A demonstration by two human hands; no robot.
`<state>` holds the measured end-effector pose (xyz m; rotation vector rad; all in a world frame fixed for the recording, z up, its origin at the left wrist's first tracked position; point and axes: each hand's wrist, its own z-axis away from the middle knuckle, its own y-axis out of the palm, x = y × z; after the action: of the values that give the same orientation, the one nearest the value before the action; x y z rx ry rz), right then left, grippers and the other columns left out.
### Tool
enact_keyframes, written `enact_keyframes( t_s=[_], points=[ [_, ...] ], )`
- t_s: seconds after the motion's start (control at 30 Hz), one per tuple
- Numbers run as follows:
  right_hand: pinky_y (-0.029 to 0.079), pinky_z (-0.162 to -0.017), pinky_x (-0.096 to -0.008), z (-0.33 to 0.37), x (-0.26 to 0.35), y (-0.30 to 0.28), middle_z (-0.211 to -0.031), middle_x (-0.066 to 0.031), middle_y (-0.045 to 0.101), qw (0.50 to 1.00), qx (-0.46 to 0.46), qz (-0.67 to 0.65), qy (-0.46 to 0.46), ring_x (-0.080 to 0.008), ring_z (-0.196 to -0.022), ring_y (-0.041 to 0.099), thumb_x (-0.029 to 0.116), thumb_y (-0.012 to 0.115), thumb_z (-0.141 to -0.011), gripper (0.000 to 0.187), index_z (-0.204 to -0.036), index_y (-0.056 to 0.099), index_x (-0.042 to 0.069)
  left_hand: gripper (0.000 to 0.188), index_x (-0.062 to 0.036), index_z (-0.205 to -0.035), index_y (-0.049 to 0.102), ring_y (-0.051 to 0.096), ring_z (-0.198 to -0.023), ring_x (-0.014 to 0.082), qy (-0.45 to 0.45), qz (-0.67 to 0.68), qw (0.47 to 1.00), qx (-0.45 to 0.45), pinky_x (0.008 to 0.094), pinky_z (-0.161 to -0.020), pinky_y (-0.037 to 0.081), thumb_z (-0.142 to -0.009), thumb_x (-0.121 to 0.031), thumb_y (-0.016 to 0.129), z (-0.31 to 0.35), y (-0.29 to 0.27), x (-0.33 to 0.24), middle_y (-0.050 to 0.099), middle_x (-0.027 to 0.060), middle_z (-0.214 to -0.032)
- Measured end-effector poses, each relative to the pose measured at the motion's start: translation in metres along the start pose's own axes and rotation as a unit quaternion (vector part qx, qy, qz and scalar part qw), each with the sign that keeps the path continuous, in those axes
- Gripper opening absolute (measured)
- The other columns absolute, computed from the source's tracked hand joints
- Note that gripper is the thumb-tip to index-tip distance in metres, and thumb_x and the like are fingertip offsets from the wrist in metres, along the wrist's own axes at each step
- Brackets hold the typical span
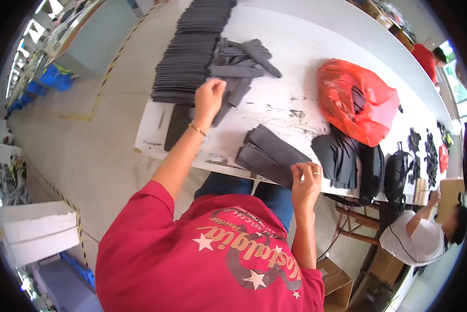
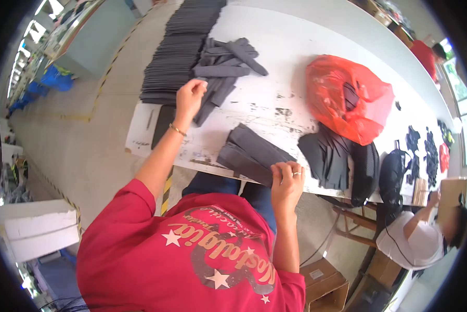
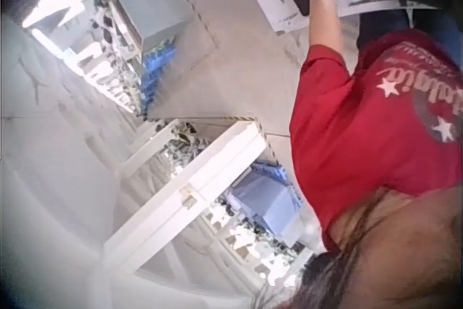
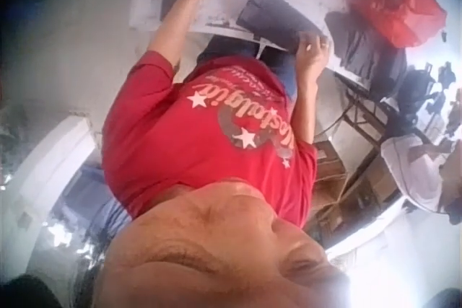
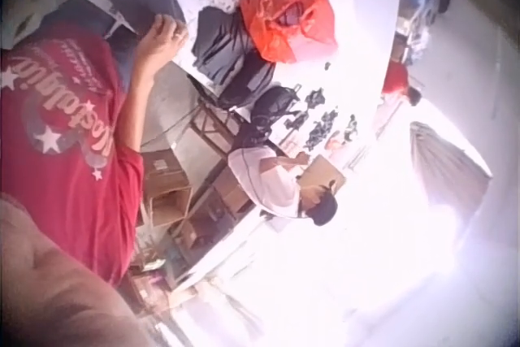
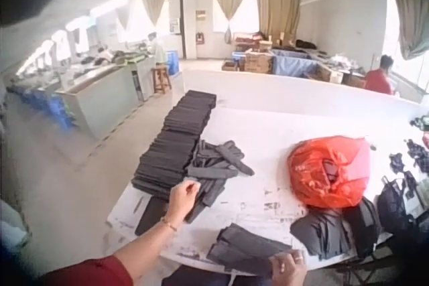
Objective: The recorder is folding and preparing grey fabric shoe components at a production table.
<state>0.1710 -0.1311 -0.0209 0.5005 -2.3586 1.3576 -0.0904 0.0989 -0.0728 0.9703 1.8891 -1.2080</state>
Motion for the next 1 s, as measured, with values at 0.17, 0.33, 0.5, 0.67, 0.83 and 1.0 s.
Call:
enact_keyframes(
  t_s=[0.17, 0.33, 0.5, 0.67, 0.83, 1.0],
  points=[
    [0.045, -0.069, -0.0411, -0.016, -0.081, -0.01, -0.082, -0.0124, 0.058, 0.985, -0.043, 0.051, 0.159, -0.0311, -0.079, 0.055, 0.008, 0.069, -0.082, 0.008, -0.086, 0.063, 0.004, 0.044, -0.0022, -0.083, 0.066, 0.065, -0.083, 0.0306, -0.002, -0.207, 0.971, 0.121, 0.0405, -0.073, 0.05, -0.077, -0.045, 0.074, -0.037, 0.032, 0.018, 0.068, 0.0136, -0.085],
    [0.046, -0.079, -0.043, -0.024, -0.124, 0.007, -0.098, -0.0126, 0.06, 0.968, 0.044, 0.232, 0.082, -0.0324, -0.095, 0.055, 0.025, 0.072, -0.08, 0.028, -0.097, 0.063, 0.004, 0.036, -0.0034, -0.086, 0.066, 0.065, -0.086, 0.0307, -0.014, -0.272, 0.947, 0.169, 0.0415, -0.076, 0.051, -0.075, -0.037, 0.075, -0.039, 0.056, -0.001, 0.068, 0.0129, -0.087],
    [0.046, -0.079, -0.0368, -0.017, -0.127, 0.033, -0.096, -0.012, 0.059, 0.905, 0.163, 0.393, -0.002, -0.0274, -0.094, 0.056, 0.017, 0.064, -0.081, 0.019, -0.093, 0.063, 0.002, 0.029, -0.0019, -0.084, 0.068, 0.067, -0.077, 0.0278, -0.041, -0.198, 0.968, 0.149, 0.0409, -0.071, 0.052, -0.08, -0.03, 0.071, -0.038, 0.051, -0.01, 0.068, 0.0128, -0.077],
    [0.045, -0.076, -0.0356, -0.019, -0.133, 0.025, -0.089, -0.0094, 0.059, 0.889, 0.218, 0.399, -0.061, -0.0243, -0.089, 0.057, 0.009, 0.057, -0.08, 0.01, -0.087, 0.062, 0.005, 0.027, 0.0045, -0.095, 0.061, 0.067, -0.061, 0.0226, -0.237, 0.272, 0.893, 0.271, 0.0303, -0.049, 0.05, -0.096, -0.022, 0.056, -0.023, 0.032, -0.03, 0.068, 0.0151, -0.076],
    [0.045, -0.08, -0.0443, -0.018, -0.143, 0.02, -0.1, -0.0147, 0.057, 0.958, 0.072, 0.271, -0.052, -0.0329, -0.095, 0.056, 0.005, 0.059, -0.079, 0.016, -0.093, 0.051, 0.004, 0.025, 0.0045, -0.108, 0.056, 0.069, -0.07, 0.0291, -0.268, 0.445, 0.813, 0.266, 0.0346, -0.057, 0.057, -0.096, -0.018, 0.058, -0.005, 0.016, -0.063, 0.068, 0.0203, -0.09],
    [0.044, -0.078, -0.0438, -0.045, -0.118, -0.008, -0.094, -0.0187, 0.054, 0.996, 0.022, 0.016, 0.081, -0.038, -0.088, 0.053, 0.002, 0.06, -0.086, 0.015, -0.093, 0.047, -0.002, 0.026, 0.0068, -0.115, 0.054, 0.067, -0.095, 0.0315, -0.268, 0.563, 0.725, 0.293, 0.0415, -0.083, 0.058, -0.091, -0.001, 0.059, 0.012, 0.01, -0.101, 0.065, 0.0181, -0.104]
  ],
)
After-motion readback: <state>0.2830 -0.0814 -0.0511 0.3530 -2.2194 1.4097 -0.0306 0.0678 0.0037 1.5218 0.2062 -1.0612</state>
